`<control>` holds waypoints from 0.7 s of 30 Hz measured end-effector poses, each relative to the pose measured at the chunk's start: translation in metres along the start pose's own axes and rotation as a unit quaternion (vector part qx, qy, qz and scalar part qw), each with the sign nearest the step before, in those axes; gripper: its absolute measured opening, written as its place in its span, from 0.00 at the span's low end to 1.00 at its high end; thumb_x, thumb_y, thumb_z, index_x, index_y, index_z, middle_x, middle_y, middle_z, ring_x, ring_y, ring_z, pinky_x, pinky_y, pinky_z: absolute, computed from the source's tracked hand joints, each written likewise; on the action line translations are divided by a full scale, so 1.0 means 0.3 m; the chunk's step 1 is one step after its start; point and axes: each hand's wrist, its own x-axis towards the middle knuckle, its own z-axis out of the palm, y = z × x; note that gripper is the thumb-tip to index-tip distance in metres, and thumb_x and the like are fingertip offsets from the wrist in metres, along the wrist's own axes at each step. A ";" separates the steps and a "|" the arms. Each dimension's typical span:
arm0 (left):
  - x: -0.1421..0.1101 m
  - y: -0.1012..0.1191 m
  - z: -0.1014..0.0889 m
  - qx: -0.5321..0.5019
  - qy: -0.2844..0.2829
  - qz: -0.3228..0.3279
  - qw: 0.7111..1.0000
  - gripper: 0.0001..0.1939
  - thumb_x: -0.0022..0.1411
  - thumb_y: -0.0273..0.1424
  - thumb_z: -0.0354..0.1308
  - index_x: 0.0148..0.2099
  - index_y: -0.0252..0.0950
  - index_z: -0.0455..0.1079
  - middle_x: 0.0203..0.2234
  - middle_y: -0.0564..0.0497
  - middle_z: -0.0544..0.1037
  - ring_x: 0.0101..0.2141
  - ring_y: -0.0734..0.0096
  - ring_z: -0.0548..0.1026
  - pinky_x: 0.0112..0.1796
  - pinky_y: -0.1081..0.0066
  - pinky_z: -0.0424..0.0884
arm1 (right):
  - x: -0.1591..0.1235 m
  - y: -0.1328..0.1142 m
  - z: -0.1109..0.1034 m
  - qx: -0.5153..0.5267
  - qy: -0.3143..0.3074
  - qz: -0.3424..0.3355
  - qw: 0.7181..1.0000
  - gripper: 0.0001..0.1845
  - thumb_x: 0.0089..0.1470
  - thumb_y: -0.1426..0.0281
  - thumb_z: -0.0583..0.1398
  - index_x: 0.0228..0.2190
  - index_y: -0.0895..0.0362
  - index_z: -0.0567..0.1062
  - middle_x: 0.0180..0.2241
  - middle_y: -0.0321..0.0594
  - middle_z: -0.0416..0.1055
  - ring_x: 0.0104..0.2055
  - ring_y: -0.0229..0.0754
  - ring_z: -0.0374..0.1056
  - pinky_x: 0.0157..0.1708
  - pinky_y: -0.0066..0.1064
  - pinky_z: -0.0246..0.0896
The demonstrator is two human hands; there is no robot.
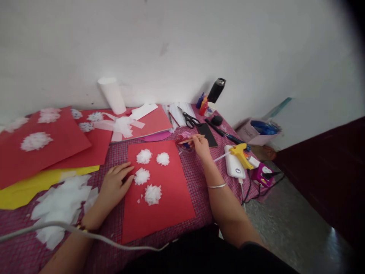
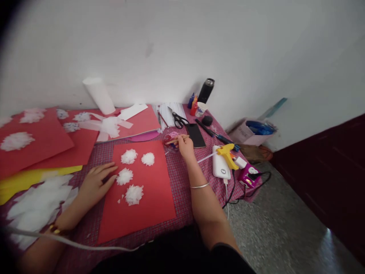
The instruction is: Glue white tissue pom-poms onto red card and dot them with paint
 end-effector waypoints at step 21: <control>-0.002 0.015 0.001 -0.011 -0.005 -0.003 1.000 0.17 0.67 0.35 0.51 0.52 0.35 0.75 0.53 0.40 0.77 0.52 0.53 0.73 0.54 0.50 0.67 | -0.270 -0.100 0.268 0.075 -0.218 -0.017 0.973 0.18 0.56 0.55 0.59 0.37 0.56 0.76 0.28 0.38 0.76 0.22 0.35 0.67 0.24 0.29 0.64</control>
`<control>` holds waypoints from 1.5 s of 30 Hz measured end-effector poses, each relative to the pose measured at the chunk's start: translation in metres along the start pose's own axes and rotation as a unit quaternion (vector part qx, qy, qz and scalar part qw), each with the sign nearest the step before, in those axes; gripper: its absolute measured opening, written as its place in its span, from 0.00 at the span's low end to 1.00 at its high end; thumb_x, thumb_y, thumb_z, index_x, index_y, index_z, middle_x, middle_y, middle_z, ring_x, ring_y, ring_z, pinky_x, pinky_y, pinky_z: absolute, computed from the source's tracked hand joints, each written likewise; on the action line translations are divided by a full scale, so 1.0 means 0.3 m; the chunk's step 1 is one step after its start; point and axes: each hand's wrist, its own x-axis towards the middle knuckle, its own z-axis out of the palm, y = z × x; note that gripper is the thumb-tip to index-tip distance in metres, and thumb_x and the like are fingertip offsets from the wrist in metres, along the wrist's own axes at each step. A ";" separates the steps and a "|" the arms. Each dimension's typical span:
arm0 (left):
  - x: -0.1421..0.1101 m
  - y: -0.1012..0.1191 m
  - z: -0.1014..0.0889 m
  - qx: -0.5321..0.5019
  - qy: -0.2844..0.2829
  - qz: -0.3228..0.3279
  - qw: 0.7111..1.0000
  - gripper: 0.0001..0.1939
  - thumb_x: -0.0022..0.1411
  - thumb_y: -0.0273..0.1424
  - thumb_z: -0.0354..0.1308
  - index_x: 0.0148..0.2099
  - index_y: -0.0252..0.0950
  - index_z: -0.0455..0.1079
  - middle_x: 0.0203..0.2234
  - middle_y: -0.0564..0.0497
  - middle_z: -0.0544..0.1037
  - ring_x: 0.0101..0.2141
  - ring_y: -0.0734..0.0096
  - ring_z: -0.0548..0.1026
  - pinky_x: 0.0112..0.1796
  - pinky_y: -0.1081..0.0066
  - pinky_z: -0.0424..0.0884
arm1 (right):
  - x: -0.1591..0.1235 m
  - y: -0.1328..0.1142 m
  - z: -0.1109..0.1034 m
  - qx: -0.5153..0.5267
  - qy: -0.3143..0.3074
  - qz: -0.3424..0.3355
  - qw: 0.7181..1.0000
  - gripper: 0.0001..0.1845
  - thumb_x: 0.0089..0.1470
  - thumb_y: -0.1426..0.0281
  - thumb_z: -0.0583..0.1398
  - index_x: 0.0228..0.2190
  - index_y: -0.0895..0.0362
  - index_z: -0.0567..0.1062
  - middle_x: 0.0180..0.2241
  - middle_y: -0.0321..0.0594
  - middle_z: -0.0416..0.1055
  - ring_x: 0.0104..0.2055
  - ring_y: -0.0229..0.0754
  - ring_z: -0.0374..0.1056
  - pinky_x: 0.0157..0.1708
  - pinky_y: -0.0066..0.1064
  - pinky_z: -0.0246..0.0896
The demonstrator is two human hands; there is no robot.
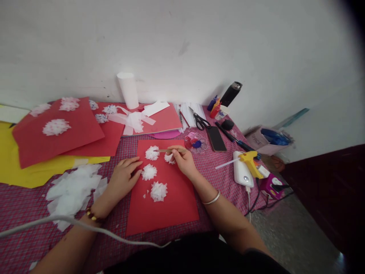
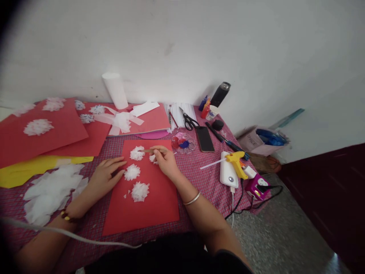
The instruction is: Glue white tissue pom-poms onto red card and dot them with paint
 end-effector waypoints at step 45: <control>-0.004 -0.050 0.018 0.027 0.016 0.045 0.999 0.20 0.69 0.38 0.49 0.52 0.32 0.73 0.53 0.38 0.76 0.52 0.50 0.73 0.52 0.51 0.68 | 0.085 0.013 -0.248 -0.075 0.223 -0.018 0.972 0.12 0.58 0.61 0.54 0.32 0.56 0.71 0.22 0.32 0.68 0.23 0.36 0.64 0.26 0.28 0.60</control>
